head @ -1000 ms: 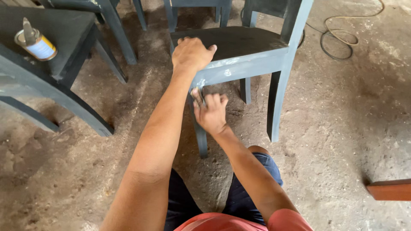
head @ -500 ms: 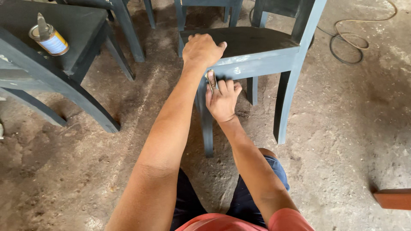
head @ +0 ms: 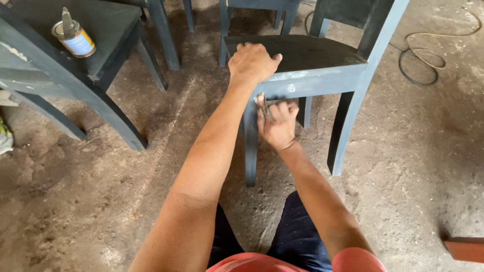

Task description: The person sands the back, seat, and legs of a dark chair using a piece of sandpaper by hand.

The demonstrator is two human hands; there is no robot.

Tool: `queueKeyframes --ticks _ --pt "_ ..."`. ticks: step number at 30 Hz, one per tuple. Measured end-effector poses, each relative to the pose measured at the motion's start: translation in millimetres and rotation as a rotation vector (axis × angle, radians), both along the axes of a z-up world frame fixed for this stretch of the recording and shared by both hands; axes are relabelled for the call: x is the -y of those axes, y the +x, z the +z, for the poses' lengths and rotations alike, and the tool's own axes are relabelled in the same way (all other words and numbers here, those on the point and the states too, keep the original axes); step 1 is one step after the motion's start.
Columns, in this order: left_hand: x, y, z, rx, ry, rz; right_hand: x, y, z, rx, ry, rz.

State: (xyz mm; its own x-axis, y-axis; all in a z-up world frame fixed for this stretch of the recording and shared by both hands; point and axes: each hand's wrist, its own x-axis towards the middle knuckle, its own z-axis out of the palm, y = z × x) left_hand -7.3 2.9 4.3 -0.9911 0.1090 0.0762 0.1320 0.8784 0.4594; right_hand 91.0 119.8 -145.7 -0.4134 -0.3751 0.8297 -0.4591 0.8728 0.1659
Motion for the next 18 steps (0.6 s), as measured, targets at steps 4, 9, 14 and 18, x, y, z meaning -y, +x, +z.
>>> queueKeyframes --ticks 4,9,14,18 --pt "2 -1 -2 -0.005 -0.006 0.005 -3 -5 7 0.035 -0.048 -0.097" --pt "-1 0 -7 -0.007 0.012 0.005 -12 2 9 0.048 -0.056 0.002" --pt "-1 2 -11 -0.011 0.005 0.007 -10 1 -1 -0.001 0.014 0.058" --pt "-2 2 -10 -0.006 -0.013 0.0 -1 -10 -14 0.015 -0.261 -0.041"
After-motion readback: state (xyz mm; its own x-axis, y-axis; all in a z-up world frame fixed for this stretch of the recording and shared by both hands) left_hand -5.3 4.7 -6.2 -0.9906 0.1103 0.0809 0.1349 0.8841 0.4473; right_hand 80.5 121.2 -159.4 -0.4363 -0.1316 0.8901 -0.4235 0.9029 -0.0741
